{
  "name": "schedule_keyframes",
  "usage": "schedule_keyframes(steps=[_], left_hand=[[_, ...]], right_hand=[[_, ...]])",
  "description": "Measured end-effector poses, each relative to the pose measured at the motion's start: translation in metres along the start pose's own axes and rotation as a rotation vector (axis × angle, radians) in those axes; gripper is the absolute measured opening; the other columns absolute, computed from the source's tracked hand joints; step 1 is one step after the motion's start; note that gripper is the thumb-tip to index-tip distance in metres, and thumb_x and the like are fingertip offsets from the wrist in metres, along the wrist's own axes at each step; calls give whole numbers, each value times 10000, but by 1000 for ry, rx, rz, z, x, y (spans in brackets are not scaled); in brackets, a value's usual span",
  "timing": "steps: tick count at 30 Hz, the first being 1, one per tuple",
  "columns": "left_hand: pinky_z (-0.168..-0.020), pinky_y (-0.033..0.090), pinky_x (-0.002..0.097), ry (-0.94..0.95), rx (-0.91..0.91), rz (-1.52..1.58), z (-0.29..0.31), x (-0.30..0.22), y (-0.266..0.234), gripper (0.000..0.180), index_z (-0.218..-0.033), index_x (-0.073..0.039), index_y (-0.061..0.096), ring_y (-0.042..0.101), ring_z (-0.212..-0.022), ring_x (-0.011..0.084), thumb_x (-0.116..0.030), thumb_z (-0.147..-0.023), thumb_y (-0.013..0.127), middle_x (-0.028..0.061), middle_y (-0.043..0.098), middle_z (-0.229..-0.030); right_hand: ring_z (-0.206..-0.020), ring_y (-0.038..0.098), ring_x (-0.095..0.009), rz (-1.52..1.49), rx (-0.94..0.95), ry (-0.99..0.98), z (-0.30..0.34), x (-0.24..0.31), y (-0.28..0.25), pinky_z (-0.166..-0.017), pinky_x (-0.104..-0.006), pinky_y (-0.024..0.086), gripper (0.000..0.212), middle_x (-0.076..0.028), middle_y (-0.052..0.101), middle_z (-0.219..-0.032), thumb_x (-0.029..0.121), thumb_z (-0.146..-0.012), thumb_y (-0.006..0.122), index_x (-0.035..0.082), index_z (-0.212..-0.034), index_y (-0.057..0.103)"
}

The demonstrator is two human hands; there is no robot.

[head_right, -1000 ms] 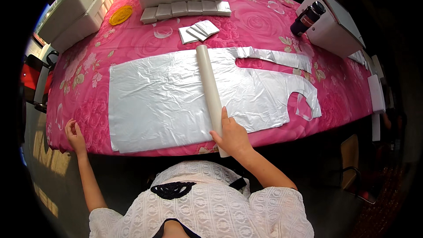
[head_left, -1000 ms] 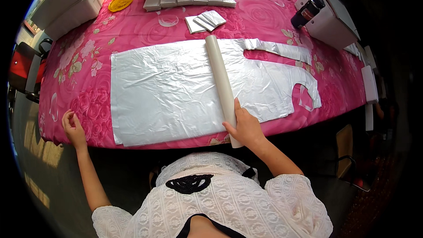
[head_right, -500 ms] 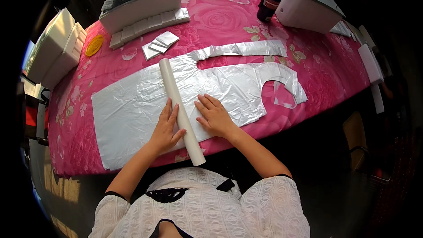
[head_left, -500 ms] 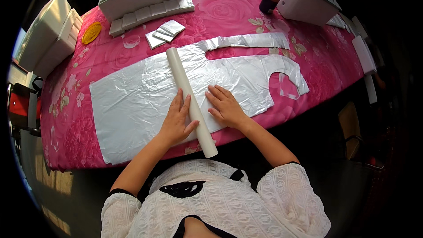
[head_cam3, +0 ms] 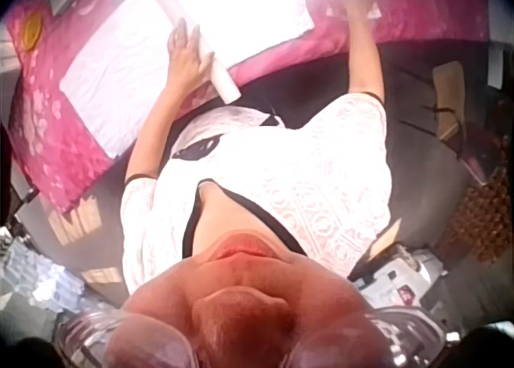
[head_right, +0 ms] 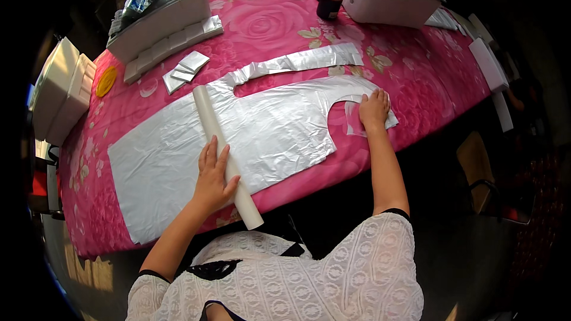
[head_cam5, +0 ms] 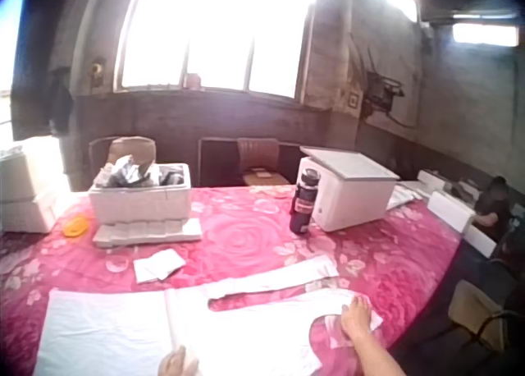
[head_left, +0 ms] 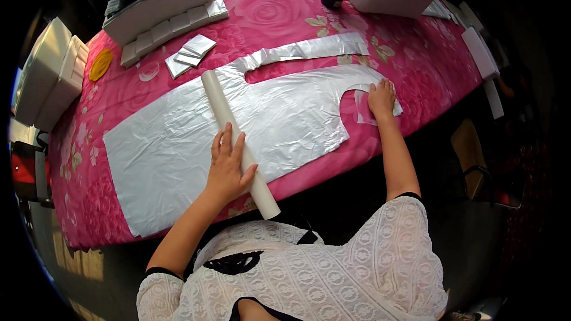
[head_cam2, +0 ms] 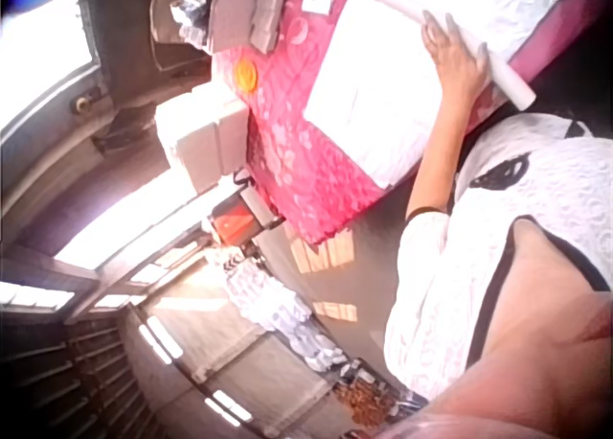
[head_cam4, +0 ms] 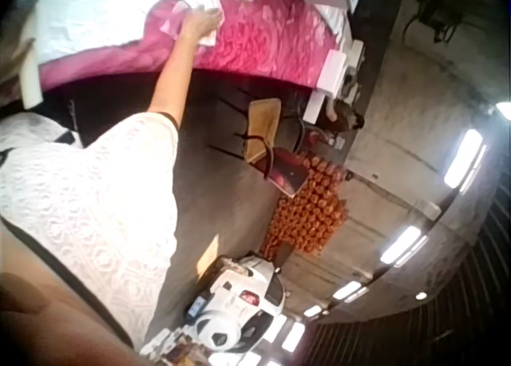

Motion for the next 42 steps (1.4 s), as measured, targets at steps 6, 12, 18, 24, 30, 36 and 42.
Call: schedule_keyframes(steps=[6, 12, 18, 24, 30, 36, 42], left_hand=[[-1072, 176, 482, 77, -69, 126, 3, 2, 2, 708, -1331, -10, 359, 133, -1329, 423, -299, -744, 628, 242, 118, -1459], [-1076, 184, 475, 102, 25, 123, 3, -12, 9, 720, -1318, -13, 378, 92, -1351, 419, -335, -729, 641, 244, 133, -1455], [-1084, 165, 479, 104, 47, 89, -1, -22, 18, 665, -1271, -8, 422, 72, -1357, 416, -310, -718, 636, 243, 128, -1456], [-1087, 173, 471, 98, 64, 53, -2, -31, 22, 607, -1211, -3, 479, 68, -1360, 411, -319, -716, 638, 241, 152, -1448], [-1087, 175, 466, 96, 47, 51, -1, -30, 20, 584, -1194, -4, 494, 82, -1360, 407, -309, -717, 633, 238, 167, -1444], [-1074, 203, 473, 110, 17, 57, -3, -31, 22, 554, -1169, -9, 526, 88, -1366, 378, -338, -734, 622, 221, 184, -1444], [-1075, 203, 469, 113, -2, 39, 0, -28, 21, 546, -1167, -12, 529, 88, -1366, 378, -335, -735, 617, 221, 186, -1443]], right_hand=[[-1304, 290, -349, 340, -420, -350, 22, 49, -46, -1087, -419, 199, 490, -203, 361, -1377, 215, -858, 512, -1, -1287, 418], [-1258, 370, -338, -365, 40, -704, 47, 108, -4, -1050, -393, 282, 436, -215, 431, -1322, 205, -846, 516, -21, -1219, 502], [-1173, 479, -302, -357, -163, -395, -6, 11, -3, -993, -345, 369, 331, -182, 521, -1242, 184, -860, 493, 2, -1116, 597], [-1080, 547, -282, -351, -166, -195, -7, -22, -13, -926, -350, 422, 236, -122, 600, -1139, 168, -828, 550, 48, -999, 658], [-1070, 550, -289, -353, -191, -257, -5, -7, -25, -929, -363, 414, 231, -113, 611, -1115, 142, -816, 551, 48, -1002, 650], [-1037, 564, -290, -263, -339, -378, -18, -25, 4, -923, -380, 415, 216, -120, 627, -1067, 150, -811, 544, 22, -946, 654], [-979, 593, -266, -144, -226, -212, -8, -4, -23, -908, -370, 422, 170, -111, 647, -1008, 165, -773, 603, 50, -872, 681]])
Point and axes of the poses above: each hand's wrist, its own z-axis away from the middle knuckle, its own y-axis out of the palm, x = y × z, the point moved 5 cm from there along -z, towards the middle knuckle
